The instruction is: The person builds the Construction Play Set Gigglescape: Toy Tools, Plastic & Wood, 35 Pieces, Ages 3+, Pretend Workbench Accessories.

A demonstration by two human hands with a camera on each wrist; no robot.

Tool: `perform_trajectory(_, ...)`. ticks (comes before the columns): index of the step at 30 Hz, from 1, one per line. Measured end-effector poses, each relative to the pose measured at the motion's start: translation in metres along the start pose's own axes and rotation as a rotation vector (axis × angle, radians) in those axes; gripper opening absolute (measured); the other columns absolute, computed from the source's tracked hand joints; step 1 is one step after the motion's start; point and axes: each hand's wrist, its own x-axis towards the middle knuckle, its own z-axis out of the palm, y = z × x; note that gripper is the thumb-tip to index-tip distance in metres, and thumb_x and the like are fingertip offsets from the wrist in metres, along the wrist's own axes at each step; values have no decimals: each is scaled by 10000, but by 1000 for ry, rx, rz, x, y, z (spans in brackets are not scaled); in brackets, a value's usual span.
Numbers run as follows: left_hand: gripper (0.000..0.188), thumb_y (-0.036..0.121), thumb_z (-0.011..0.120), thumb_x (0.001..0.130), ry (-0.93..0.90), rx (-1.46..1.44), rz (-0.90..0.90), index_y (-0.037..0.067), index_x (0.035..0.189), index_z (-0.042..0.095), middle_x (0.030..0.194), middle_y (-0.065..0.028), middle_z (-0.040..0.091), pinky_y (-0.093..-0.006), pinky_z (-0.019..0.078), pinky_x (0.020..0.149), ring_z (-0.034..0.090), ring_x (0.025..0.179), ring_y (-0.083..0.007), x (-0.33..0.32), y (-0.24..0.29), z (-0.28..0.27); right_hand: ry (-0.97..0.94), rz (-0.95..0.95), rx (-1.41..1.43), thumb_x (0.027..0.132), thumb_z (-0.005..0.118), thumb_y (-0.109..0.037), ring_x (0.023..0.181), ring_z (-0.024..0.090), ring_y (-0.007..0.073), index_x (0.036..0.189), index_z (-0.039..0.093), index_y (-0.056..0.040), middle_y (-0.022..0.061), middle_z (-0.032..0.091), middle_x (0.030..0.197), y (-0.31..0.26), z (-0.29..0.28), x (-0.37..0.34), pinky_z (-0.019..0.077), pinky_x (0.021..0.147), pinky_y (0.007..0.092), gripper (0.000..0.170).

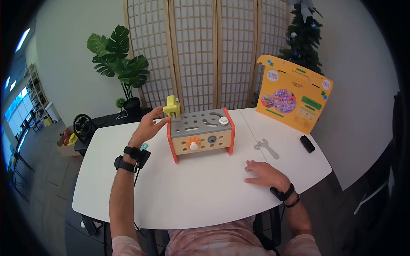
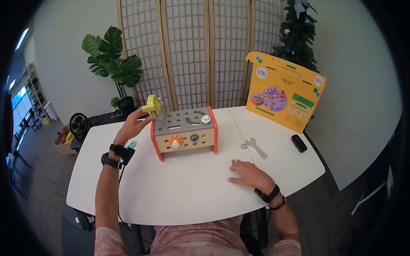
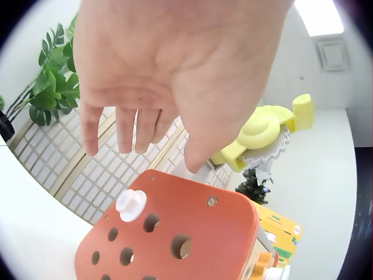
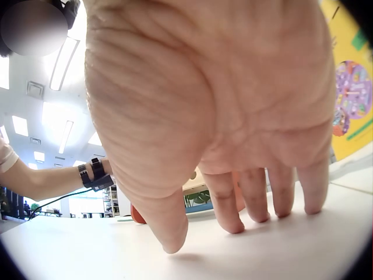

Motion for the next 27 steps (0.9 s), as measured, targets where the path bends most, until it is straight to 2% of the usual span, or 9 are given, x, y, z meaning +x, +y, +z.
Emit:
perform_trajectory(3, 516, 277, 748, 1065, 0, 64, -27, 28, 1493, 603, 1416, -178, 706, -430, 555, 1112, 664, 1346, -298, -21, -16, -20, -25, 1, 11, 943, 822, -356, 1471, 551, 422, 1289, 700, -11, 287, 615, 1522, 2, -2, 2, 445, 1215, 470, 503)
perform_trajectory(5, 516, 279, 777, 1044, -12, 107, -46, 11, 1458, 625, 1370, -182, 726, -427, 587, 1060, 710, 1270, -307, -35, -42, -34, -32, 0, 20, 945, 814, -357, 1465, 549, 429, 1287, 692, -1, 293, 603, 1530, 1, -2, 2, 449, 1205, 481, 509)
perform_trajectory(7, 521, 326, 833, 980, -92, 163, -212, 39, 1391, 690, 1261, -147, 779, -424, 611, 978, 748, 1191, -286, -56, -56, -45, -33, 4, 27, 947, 807, -358, 1459, 547, 437, 1286, 684, 9, 299, 591, 1539, 1, -2, 2, 453, 1195, 492, 514)
perform_trajectory(8, 521, 326, 833, 980, -96, 165, -212, 39, 1391, 690, 1261, -147, 779, -424, 611, 978, 748, 1191, -286, -66, -62, -49, -26, -3, 19, 944, 810, -358, 1456, 549, 439, 1283, 685, 11, 300, 596, 1533, 0, -2, 2, 453, 1196, 494, 517)
perform_trajectory(10, 537, 360, 905, 884, -123, 402, -340, 35, 1280, 744, 1115, -111, 805, -392, 618, 892, 774, 1034, -263, -85, -77, -57, -17, -6, 14, 940, 813, -358, 1453, 552, 441, 1281, 685, 14, 301, 601, 1527, 0, 1, 1, 452, 1197, 496, 520)
perform_trajectory(14, 555, 380, 960, 757, -101, 598, -397, 28, 1154, 794, 999, -124, 805, -366, 611, 790, 771, 889, -269, -113, -106, -64, -2, -15, -10, 935, 819, -357, 1454, 553, 438, 1269, 685, 24, 302, 608, 1517, -1, 0, 1, 450, 1199, 499, 524)
perform_trajectory(17, 501, 363, 957, 741, -133, 606, -518, 25, 1078, 806, 961, -117, 800, -354, 607, 784, 764, 872, -263, -118, -102, -63, -19, 0, 10, 933, 819, -365, 1453, 555, 434, 1263, 685, 26, 302, 608, 1516, -5, -2, 2, 451, 1197, 501, 528)
perform_trajectory(24, 443, 347, 964, 704, -98, 591, -508, 21, 960, 806, 890, -118, 795, -343, 604, 769, 760, 834, -245, -118, -121, -53, -37, 12, 30, 933, 815, -390, 1444, 562, 430, 1261, 683, 20, 301, 600, 1526, -2, -2, 3, 460, 1182, 486, 542)
perform_trajectory(27, 419, 353, 966, 688, -89, 572, -506, 32, 905, 808, 859, -125, 796, -357, 611, 760, 755, 796, -277, -116, -122, -55, -24, 8, 3, 933, 817, -393, 1440, 565, 432, 1264, 680, 21, 304, 598, 1526, -2, -1, 2, 459, 1185, 486, 548)
